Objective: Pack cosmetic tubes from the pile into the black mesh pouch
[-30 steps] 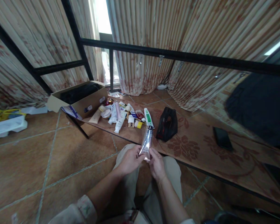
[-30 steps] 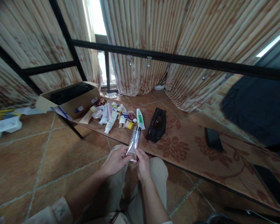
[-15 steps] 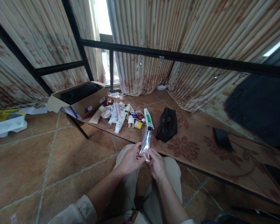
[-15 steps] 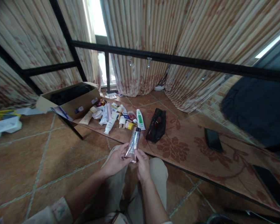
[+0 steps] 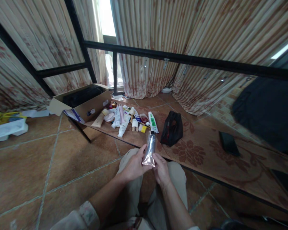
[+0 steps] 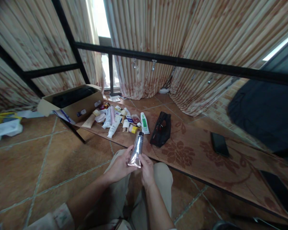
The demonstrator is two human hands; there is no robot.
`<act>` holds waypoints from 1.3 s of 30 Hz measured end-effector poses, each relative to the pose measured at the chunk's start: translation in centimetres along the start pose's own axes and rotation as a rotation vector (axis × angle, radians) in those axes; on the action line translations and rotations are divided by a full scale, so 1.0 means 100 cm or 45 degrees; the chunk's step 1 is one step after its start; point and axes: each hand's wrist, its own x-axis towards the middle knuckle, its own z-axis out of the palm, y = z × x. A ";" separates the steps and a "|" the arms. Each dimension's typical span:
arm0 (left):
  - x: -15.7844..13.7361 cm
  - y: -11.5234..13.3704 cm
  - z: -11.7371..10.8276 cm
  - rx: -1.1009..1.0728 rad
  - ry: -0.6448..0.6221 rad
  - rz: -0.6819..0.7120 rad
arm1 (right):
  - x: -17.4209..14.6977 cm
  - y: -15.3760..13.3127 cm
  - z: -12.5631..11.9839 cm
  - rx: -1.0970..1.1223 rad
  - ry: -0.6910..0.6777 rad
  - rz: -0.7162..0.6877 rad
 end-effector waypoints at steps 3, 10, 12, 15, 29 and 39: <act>0.000 -0.003 0.000 0.000 -0.047 0.005 | 0.000 0.000 0.000 -0.006 -0.001 -0.002; 0.001 -0.004 0.000 -0.014 -0.057 -0.018 | -0.001 0.000 -0.001 -0.035 -0.012 -0.003; 0.001 -0.004 0.001 -0.030 -0.043 -0.021 | 0.000 0.000 -0.001 -0.043 -0.014 -0.003; 0.001 -0.004 0.002 -0.051 -0.016 -0.005 | 0.000 0.001 -0.001 -0.040 -0.014 -0.005; 0.000 -0.002 0.003 -0.075 -0.003 -0.023 | 0.002 0.005 -0.004 -0.071 -0.004 -0.010; -0.001 -0.001 0.001 -0.043 -0.021 -0.024 | 0.003 0.006 -0.006 -0.098 -0.002 -0.023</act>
